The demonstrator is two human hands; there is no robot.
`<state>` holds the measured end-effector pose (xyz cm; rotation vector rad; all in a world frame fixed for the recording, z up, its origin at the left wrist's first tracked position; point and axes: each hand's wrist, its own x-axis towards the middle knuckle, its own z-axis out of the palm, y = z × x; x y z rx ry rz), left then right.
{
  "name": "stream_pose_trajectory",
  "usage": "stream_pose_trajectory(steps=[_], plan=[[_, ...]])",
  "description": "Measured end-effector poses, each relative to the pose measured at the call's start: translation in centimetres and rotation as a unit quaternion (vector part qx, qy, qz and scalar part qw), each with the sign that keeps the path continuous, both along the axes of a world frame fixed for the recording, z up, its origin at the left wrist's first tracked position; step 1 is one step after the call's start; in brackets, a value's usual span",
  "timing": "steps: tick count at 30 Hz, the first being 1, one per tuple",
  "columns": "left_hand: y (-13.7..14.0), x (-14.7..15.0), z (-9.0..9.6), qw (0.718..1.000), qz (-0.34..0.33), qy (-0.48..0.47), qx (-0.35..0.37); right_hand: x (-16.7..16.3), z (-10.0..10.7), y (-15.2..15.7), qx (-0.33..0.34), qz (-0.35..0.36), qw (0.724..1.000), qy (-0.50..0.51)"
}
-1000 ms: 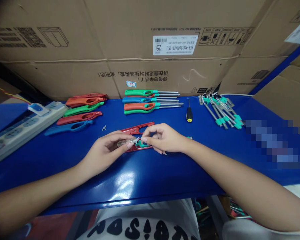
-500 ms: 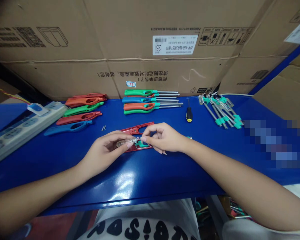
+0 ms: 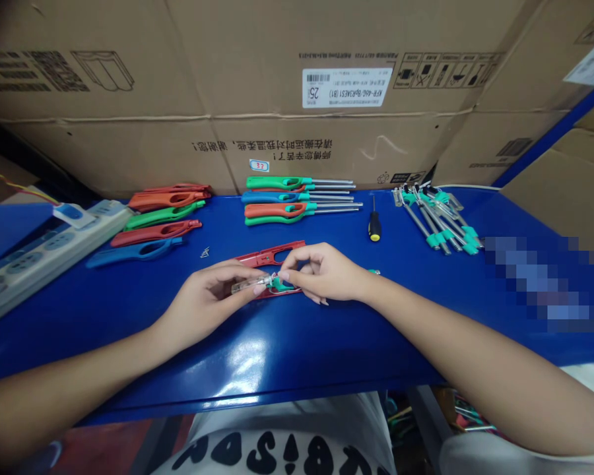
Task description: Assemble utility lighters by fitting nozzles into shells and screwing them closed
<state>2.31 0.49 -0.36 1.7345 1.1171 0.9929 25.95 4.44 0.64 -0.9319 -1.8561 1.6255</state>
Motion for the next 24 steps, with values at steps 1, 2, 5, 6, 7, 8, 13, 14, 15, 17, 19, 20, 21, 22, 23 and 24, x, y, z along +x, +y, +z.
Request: stream_pose_trajectory(steps=[1,2,5,6,7,8,13,14,15,17,19,20,21,22,23,24], plan=[[0.01,0.00,0.01,1.000,0.001,0.004,-0.001,0.00,-0.04,-0.01,0.001,-0.001,1.000,-0.002],[0.01,0.00,0.04,1.000,0.002,0.007,-0.002,0.01,-0.08,-0.01,0.003,-0.001,1.000,-0.004],[-0.03,-0.01,0.12,1.000,0.001,0.008,-0.001,0.01,-0.13,-0.01,0.008,-0.003,1.000,-0.007],[-0.05,-0.02,0.12,1.000,0.001,0.008,-0.001,0.00,-0.13,-0.01,0.010,-0.003,1.000,-0.007],[-0.07,-0.02,0.11,1.000,0.000,0.007,-0.002,-0.01,-0.13,-0.03,0.011,-0.003,1.000,-0.008],[-0.08,-0.03,0.09,1.000,0.000,0.006,-0.002,-0.03,-0.14,-0.04,0.012,-0.003,1.000,-0.008],[-0.04,0.05,-0.07,1.000,-0.004,0.010,-0.009,-0.11,-0.25,-0.10,0.013,-0.008,1.000,-0.005],[-0.04,0.06,-0.08,1.000,-0.005,0.010,-0.009,-0.11,-0.27,-0.10,0.014,-0.008,1.000,-0.006],[-0.04,0.07,-0.07,1.000,-0.005,0.011,-0.008,-0.11,-0.28,-0.10,0.014,-0.008,1.000,-0.008],[-0.06,0.08,-0.02,1.000,-0.005,0.013,-0.002,-0.10,-0.28,-0.10,0.016,-0.008,1.000,-0.012],[-0.09,0.08,0.05,1.000,-0.005,0.015,0.003,-0.08,-0.25,-0.09,0.020,-0.008,1.000,-0.013],[-0.11,0.08,0.08,1.000,-0.005,0.016,0.005,-0.07,-0.22,-0.09,0.021,-0.008,1.000,-0.012],[-0.13,0.08,0.10,1.000,-0.005,0.016,0.006,-0.06,-0.20,-0.09,0.023,-0.007,1.000,-0.012],[-0.16,0.09,0.12,1.000,-0.005,0.017,0.007,-0.05,-0.18,-0.09,0.025,-0.006,1.000,-0.012],[-0.19,0.11,0.13,1.000,-0.004,0.017,0.008,-0.04,-0.16,-0.09,0.027,-0.004,1.000,-0.012],[-0.21,0.13,0.15,1.000,-0.003,0.017,0.008,-0.03,-0.16,-0.09,0.027,-0.002,1.000,-0.011]])
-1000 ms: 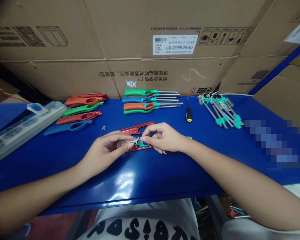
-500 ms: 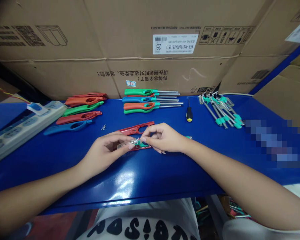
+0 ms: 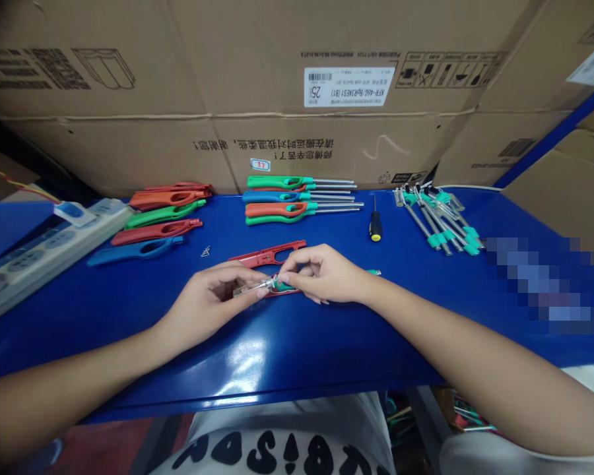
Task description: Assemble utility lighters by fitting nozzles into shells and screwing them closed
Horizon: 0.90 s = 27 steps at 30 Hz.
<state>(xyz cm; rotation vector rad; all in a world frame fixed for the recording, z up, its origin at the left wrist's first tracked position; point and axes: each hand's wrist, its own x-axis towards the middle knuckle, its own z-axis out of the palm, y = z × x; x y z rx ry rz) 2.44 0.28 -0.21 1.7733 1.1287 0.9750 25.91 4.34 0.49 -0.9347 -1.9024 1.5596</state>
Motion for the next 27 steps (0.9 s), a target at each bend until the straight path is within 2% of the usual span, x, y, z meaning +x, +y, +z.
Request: stream_pose_trajectory(steps=[11,27], plan=[[-0.10,0.19,-0.06,0.999,0.003,-0.018,-0.030,-0.11,0.00,-0.01,-0.011,0.005,1.000,0.005],[-0.08,0.08,0.06,1.000,-0.020,0.006,-0.006,-0.40,0.41,0.23,-0.014,-0.036,0.999,0.029]])
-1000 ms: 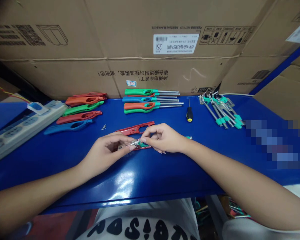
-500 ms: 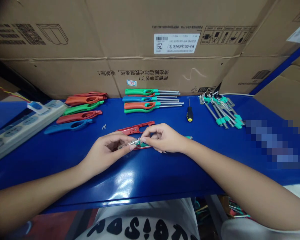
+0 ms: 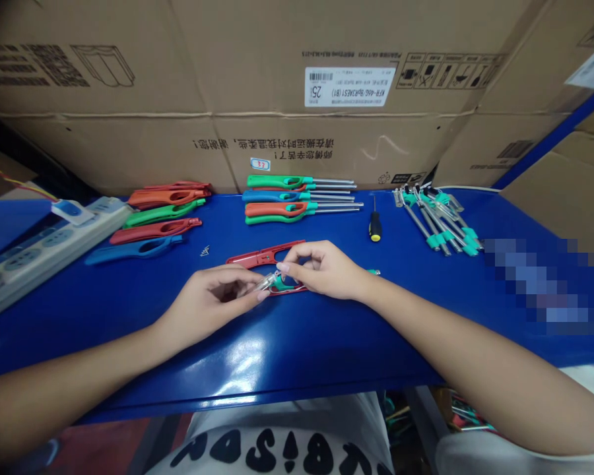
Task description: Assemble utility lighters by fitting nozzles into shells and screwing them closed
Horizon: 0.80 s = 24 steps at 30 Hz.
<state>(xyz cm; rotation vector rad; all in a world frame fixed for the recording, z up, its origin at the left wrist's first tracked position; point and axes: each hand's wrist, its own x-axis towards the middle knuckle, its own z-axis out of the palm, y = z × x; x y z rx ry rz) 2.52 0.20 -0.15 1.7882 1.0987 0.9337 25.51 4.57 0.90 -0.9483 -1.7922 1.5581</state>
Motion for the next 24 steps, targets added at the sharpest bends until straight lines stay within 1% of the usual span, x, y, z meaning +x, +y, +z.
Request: stream_pose_trajectory(steps=[9,17,24], plan=[[0.03,0.06,-0.38,1.000,0.007,0.007,0.005,-0.20,-0.50,-0.18,0.030,-0.036,0.999,-0.026],[-0.08,0.10,0.00,1.000,0.002,0.023,0.018,-0.54,-0.37,-0.39,0.031,-0.033,0.999,-0.024],[-0.28,0.26,0.17,1.000,0.005,0.020,0.007,-0.43,-0.76,-0.53,0.048,-0.033,0.998,-0.025]])
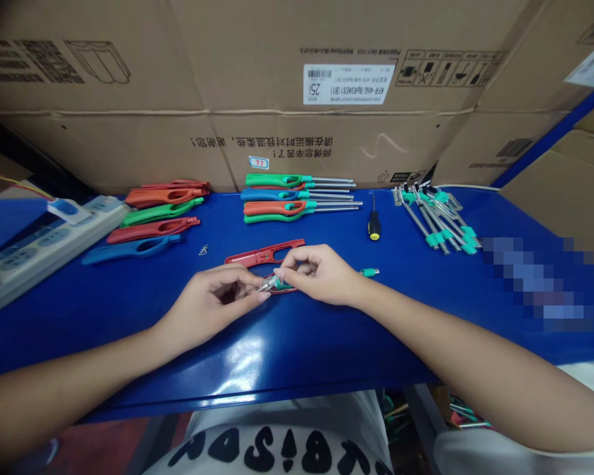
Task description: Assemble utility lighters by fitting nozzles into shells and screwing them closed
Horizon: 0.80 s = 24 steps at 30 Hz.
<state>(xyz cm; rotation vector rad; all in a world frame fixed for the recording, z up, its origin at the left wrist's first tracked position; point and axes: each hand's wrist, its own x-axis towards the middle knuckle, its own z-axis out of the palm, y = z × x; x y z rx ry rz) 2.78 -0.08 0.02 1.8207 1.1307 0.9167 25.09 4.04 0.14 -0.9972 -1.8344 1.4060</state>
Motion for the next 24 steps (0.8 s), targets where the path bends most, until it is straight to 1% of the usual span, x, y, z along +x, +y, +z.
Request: stream_pose_trajectory(steps=[3,19,24], plan=[[-0.01,0.00,0.01,1.000,-0.004,-0.003,-0.004,0.02,-0.03,-0.09,0.004,0.000,1.000,0.002],[-0.17,0.12,-0.08,1.000,-0.008,0.000,0.020,0.11,0.09,-0.36,0.015,0.016,1.000,0.000],[-0.06,-0.03,-0.31,1.000,-0.003,-0.018,0.003,0.25,0.34,0.17,-0.006,0.013,1.000,0.013]])
